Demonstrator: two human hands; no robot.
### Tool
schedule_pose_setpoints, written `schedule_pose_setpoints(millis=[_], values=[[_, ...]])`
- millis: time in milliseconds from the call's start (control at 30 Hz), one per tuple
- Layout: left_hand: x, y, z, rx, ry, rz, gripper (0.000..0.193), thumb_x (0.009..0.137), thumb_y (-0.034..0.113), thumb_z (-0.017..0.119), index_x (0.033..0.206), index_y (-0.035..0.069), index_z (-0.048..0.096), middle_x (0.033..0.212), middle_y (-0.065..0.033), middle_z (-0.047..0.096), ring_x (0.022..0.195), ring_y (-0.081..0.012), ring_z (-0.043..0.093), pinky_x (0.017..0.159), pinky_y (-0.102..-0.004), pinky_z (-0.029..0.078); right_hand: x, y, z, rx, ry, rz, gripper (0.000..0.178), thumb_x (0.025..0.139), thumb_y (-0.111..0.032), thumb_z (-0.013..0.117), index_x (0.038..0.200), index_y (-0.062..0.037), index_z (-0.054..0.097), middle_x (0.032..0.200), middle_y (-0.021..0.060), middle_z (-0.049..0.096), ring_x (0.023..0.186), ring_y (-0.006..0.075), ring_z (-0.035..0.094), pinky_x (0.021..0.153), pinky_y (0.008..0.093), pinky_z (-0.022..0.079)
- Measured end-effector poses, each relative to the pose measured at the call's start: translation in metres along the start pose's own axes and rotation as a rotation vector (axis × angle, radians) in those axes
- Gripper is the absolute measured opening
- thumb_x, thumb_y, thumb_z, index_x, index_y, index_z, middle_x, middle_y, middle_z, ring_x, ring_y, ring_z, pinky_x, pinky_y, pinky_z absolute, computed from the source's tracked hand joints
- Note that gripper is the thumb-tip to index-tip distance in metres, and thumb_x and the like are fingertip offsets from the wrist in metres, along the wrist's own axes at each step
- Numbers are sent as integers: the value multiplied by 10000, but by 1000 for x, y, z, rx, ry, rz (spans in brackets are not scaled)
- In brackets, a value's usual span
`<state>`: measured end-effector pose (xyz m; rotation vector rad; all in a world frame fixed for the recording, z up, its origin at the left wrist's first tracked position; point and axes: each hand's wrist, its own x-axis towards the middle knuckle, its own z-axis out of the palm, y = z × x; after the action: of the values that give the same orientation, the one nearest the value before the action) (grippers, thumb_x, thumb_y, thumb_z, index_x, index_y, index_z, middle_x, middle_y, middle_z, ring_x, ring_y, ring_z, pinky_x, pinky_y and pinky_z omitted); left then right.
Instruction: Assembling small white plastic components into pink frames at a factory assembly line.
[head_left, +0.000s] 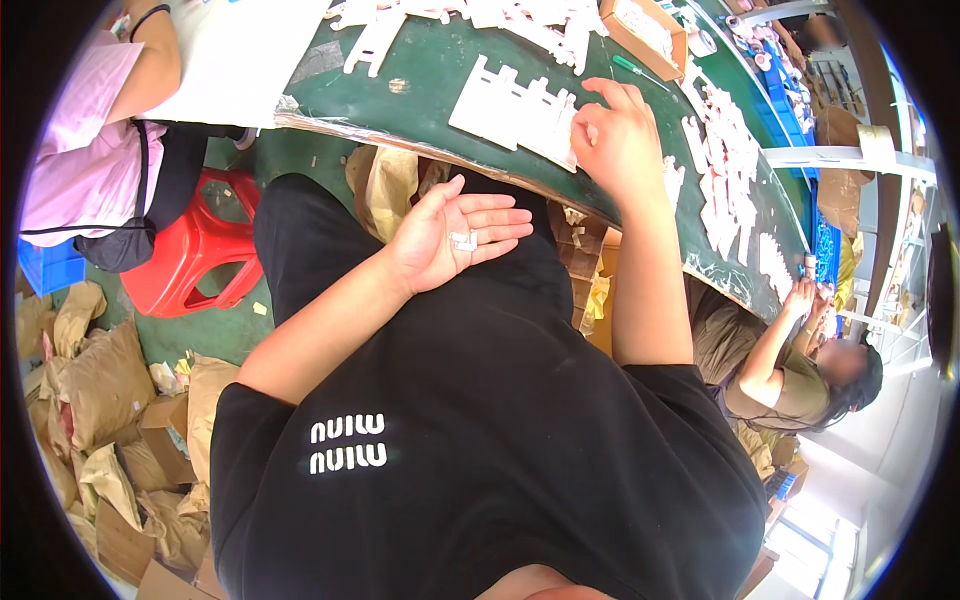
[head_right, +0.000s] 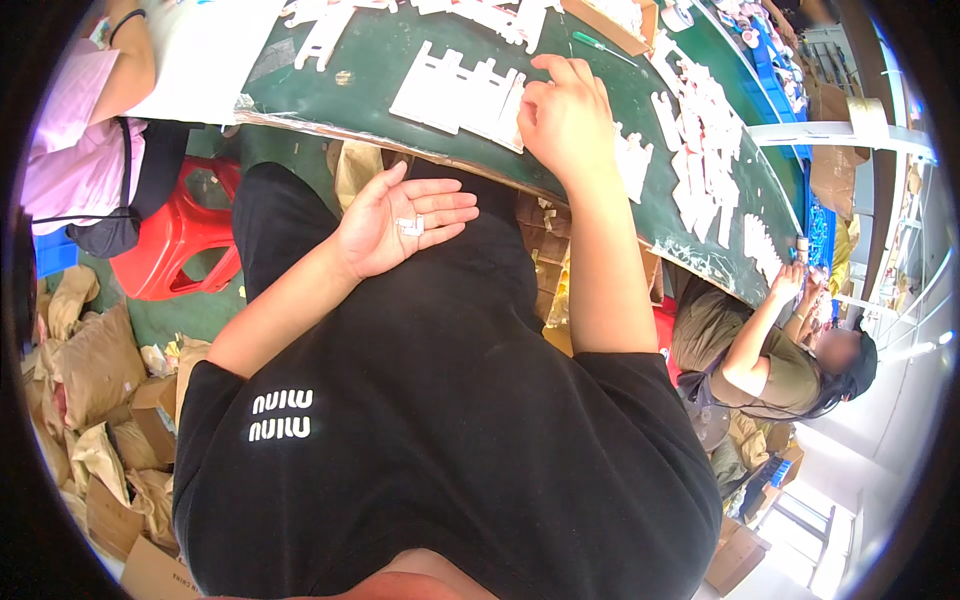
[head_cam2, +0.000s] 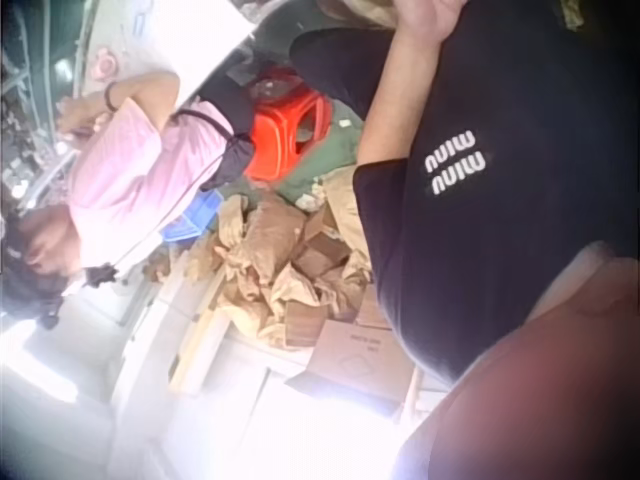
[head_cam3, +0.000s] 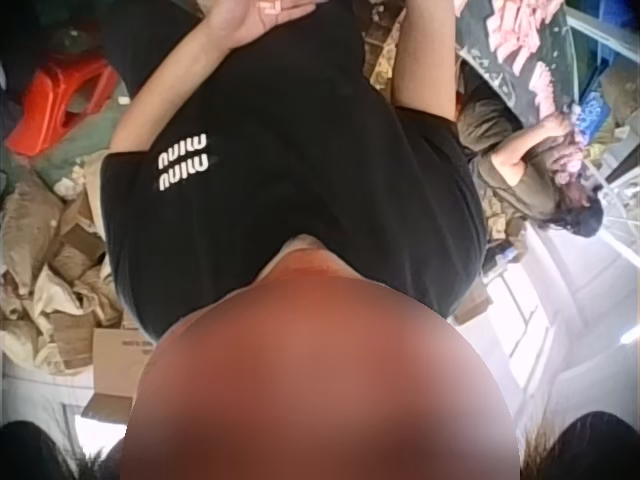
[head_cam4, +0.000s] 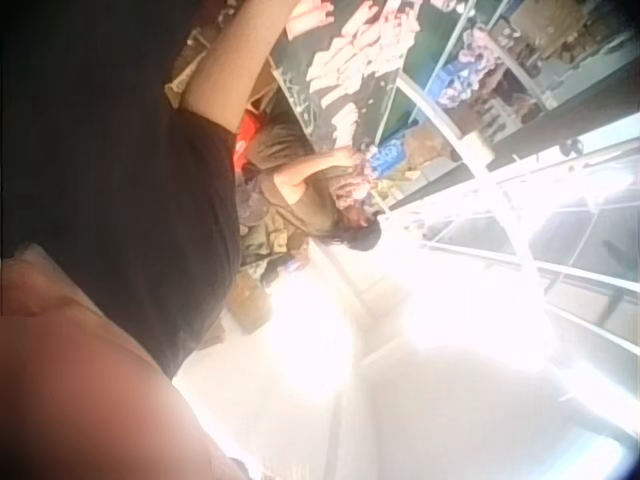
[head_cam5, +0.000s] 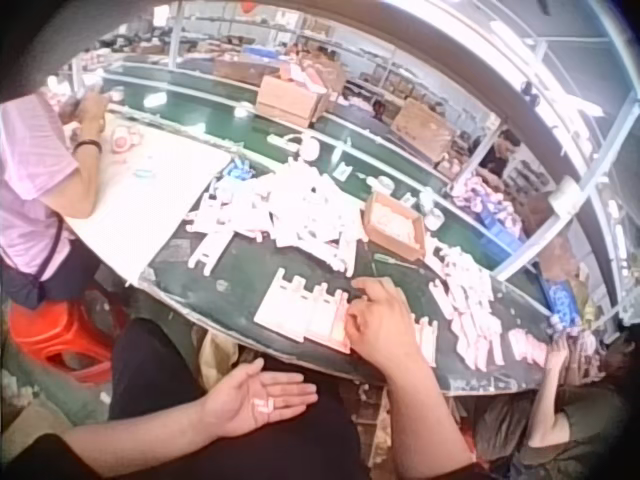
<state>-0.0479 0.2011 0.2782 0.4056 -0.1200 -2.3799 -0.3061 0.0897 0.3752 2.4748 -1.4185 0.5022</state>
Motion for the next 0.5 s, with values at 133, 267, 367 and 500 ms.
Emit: schedule_pose_setpoints(millis=[133, 267, 367, 500], values=[[0, 1, -1, 7, -5, 3, 777, 1193, 549, 381, 1554, -128, 504, 1542, -338, 613, 1474, -451, 604, 1257, -535, 490, -1, 3, -3, 46, -17, 21, 74, 853, -135, 788, 818, -77, 818, 1306, 52, 769, 1210, 300, 685, 995, 463, 549], [-1, 1, -1, 12, -5, 0, 777, 1192, 550, 381, 1553, -126, 506, 1538, -338, 616, 1471, -453, 606, 1256, -535, 491, -1, 4, -4, 39, -43, 19, 77, 856, -145, 789, 831, -81, 824, 1307, 59, 772, 1217, 304, 684, 999, 473, 549], [-2, 1, -1, 15, 1, -1, 775, 1193, 549, 377, 1553, -125, 507, 1534, -339, 618, 1468, -455, 608, 1253, -535, 494, 1, 2, -7, 18, -50, 5, 79, 859, -146, 788, 844, -81, 829, 1304, 64, 776, 1217, 307, 685, 997, 474, 550], [-3, 0, -2, 11, -4, -1, 764, 1197, 542, 367, 1542, -122, 521, 1522, -337, 628, 1459, -457, 616, 1249, -538, 499, 1, 5, -7, 60, -73, 37, 71, 875, -118, 803, 910, -62, 830, 1321, 90, 771, 1224, 338, 682, 1064, 474, 555]])
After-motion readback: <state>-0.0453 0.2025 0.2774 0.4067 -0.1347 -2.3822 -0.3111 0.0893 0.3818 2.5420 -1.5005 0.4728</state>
